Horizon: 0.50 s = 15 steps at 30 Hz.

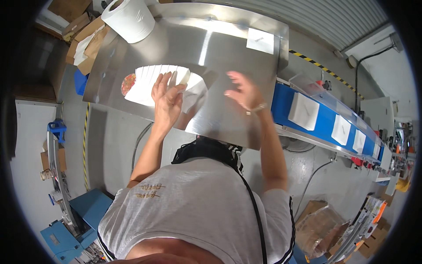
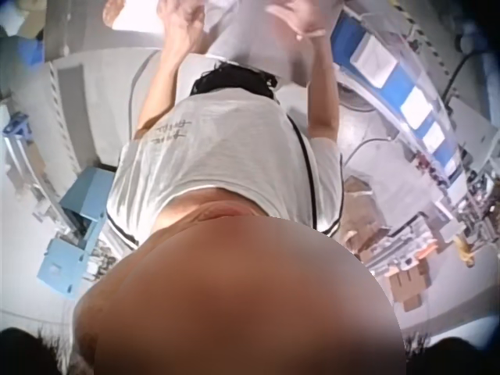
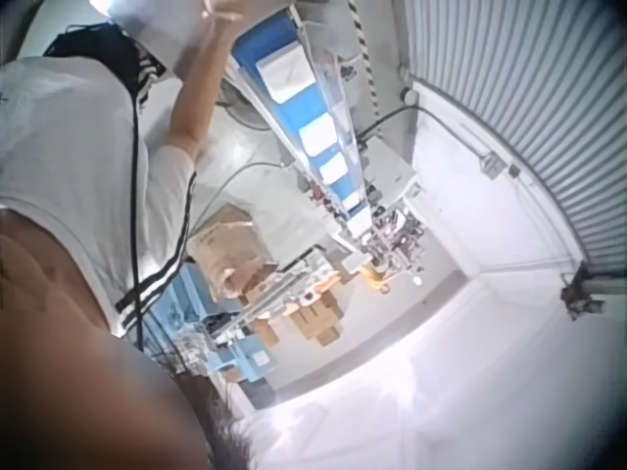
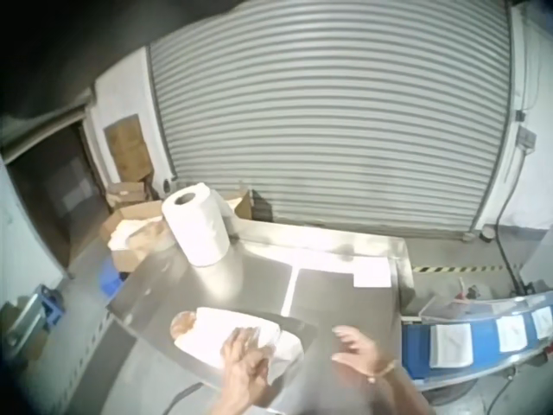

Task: Transferring stacks of cut paper products from a machine output tray onto a moving conveyor belt.

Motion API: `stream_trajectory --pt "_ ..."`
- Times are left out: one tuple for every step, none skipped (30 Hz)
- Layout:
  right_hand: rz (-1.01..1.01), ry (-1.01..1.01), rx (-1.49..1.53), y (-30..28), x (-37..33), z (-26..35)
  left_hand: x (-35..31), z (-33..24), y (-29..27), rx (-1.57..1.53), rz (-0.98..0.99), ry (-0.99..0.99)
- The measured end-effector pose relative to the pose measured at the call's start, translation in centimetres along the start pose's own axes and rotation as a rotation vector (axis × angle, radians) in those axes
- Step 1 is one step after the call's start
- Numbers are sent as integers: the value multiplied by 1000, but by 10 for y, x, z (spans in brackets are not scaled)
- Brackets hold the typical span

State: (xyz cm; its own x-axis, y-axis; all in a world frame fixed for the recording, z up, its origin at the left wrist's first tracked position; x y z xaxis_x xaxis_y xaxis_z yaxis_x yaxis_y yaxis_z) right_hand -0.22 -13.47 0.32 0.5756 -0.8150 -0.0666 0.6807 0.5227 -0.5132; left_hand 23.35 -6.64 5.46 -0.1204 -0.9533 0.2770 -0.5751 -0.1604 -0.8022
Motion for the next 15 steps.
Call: stream_trajectory --pt "94 9 56 18 17 13 0 0 1 19 14 11" --pt "157 -6 135 32 32 21 0 -1 3 33 32 26" --pt "218 -21 216 41 45 26 2 -4 2 31 38 36" --pt "213 -21 219 45 57 26 2 -7 0 37 56 26" --pt "253 -99 56 49 66 27 4 -9 0 38 76 23" --pt "291 -172 -109 55 69 24 6 -11 1 34 82 35" --pt "189 -287 -214 53 66 34 6 -8 -3 29 28 16" --pt "184 -279 -216 50 60 34 6 -4 -6 22 -24 -2" --pt "210 -73 50 46 53 21 8 2 -7 35 -43 -45" --pt "236 134 318 49 41 12 6 8 -8 52 -52 -68" --pt "55 87 421 44 29 -6 7 10 -9 67 -60 -85" --pt "-103 69 431 37 14 -27 5 15 -6 55 -49 -102" --pt "-251 44 440 23 -2 -43 5 15 -6 50 -48 -105" --pt "-315 196 302 8 -18 -58 5 15 -6 50 -40 -113" --pt "-367 339 164 -13 -36 -74 3 17 -9 58 -38 -130"
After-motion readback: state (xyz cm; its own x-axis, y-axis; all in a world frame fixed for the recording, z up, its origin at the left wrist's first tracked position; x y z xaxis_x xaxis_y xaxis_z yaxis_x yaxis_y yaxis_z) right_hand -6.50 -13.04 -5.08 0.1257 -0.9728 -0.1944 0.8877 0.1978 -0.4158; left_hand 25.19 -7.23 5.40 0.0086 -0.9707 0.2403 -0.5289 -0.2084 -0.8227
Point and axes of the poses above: each hand's wrist, its own x-axis towards the middle knuckle, its own y-axis out of the palm, z = x × y, the point moved 6 cm from there along x, towards the middle knuckle, and after that the axes turned 14 degrees about z, right-handed, at the moved point
